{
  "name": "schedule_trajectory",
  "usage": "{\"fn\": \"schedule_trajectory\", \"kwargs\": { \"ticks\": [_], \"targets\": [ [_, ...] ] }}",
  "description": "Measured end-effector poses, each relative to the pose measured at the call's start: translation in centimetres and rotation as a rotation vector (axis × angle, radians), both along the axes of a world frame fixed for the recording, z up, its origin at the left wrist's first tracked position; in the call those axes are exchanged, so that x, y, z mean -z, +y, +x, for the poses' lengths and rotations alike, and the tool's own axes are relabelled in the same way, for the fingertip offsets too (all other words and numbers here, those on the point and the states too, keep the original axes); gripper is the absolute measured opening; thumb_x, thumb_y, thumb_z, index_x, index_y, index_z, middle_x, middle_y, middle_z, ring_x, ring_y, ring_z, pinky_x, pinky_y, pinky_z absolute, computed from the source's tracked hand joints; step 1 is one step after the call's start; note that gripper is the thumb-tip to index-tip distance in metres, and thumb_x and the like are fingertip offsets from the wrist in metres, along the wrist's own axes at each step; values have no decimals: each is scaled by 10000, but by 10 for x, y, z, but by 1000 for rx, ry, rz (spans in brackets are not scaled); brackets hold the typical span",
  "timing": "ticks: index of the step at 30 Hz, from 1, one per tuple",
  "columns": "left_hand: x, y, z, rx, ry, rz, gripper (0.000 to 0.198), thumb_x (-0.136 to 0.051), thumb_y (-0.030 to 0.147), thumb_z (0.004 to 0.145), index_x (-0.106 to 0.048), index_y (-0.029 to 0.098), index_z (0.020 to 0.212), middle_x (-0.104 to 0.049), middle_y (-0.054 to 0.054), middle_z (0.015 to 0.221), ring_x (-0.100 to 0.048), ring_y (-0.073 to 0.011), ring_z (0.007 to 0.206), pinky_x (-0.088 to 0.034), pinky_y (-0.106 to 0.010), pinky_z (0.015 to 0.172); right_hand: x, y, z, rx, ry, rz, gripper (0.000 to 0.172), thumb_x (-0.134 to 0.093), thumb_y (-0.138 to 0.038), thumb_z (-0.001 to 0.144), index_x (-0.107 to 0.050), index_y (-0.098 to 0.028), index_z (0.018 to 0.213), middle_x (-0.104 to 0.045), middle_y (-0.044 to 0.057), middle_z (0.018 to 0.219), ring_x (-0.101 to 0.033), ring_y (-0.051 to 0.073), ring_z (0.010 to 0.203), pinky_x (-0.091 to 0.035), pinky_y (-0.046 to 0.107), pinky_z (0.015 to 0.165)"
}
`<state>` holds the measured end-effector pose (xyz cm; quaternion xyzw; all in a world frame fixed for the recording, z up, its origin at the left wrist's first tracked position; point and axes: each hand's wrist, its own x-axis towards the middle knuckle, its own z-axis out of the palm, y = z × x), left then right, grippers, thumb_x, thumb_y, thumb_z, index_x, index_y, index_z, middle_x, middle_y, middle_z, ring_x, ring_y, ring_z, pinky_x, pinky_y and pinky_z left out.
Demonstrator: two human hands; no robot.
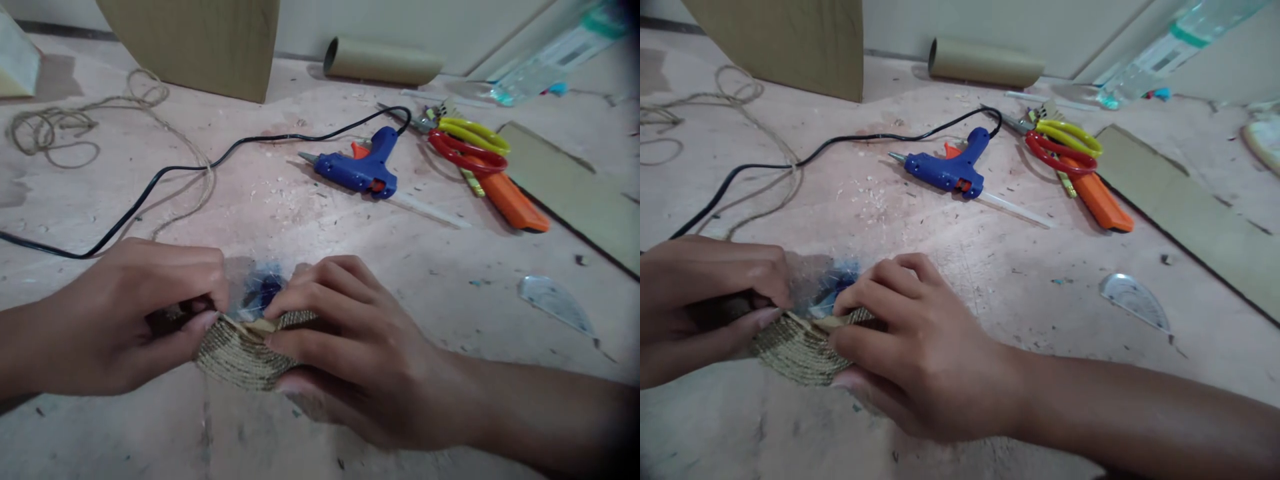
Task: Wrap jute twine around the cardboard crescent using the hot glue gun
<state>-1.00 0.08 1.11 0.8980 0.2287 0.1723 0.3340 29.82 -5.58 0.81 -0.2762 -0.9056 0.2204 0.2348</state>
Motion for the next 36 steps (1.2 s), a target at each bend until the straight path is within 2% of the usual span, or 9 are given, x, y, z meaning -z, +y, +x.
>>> {"fn": "schedule_trajectory", "kwargs": {
  "ticks": [5,12,22,36],
  "targets": [
    [-2,-1,1,-13,15,-22,264,-475,164,1194,-619,230,982,-620,44,802,-540,-133,695,-396,-289,644,-2,0,-1,-11,-56,23,169,-651,-343,1211,-763,-220,1240,-804,82,1352,-673,261,1193,-477,500,1085],
    [-3,-3,2,-20,18,-37,281,-473,146,1187,-600,229,951,-593,54,797,-519,-125,684,-384,-283,650,1,0,-3,2,28,-15,217,-698,-372,1202,-667,-180,1298,-825,81,1298,-694,239,1151,-484,486,1080],
    [1,1,1,15,-9,-19,224,-495,144,1176,-597,248,1005,-599,63,817,-540,-128,696,-398,-273,658,-4,1,-1,-23,-66,14,176,-648,-349,1211,-752,-225,1279,-799,82,1366,-674,264,1219,-472,514,1118],
    [-1,1,2,19,-21,-18,221,-531,124,1146,-605,244,975,-610,67,799,-541,-118,685,-401,-263,655,-1,1,-4,-15,-8,-21,208,-658,-366,1212,-668,-180,1306,-814,81,1277,-705,247,1168,-498,491,1111]
  ]
}}
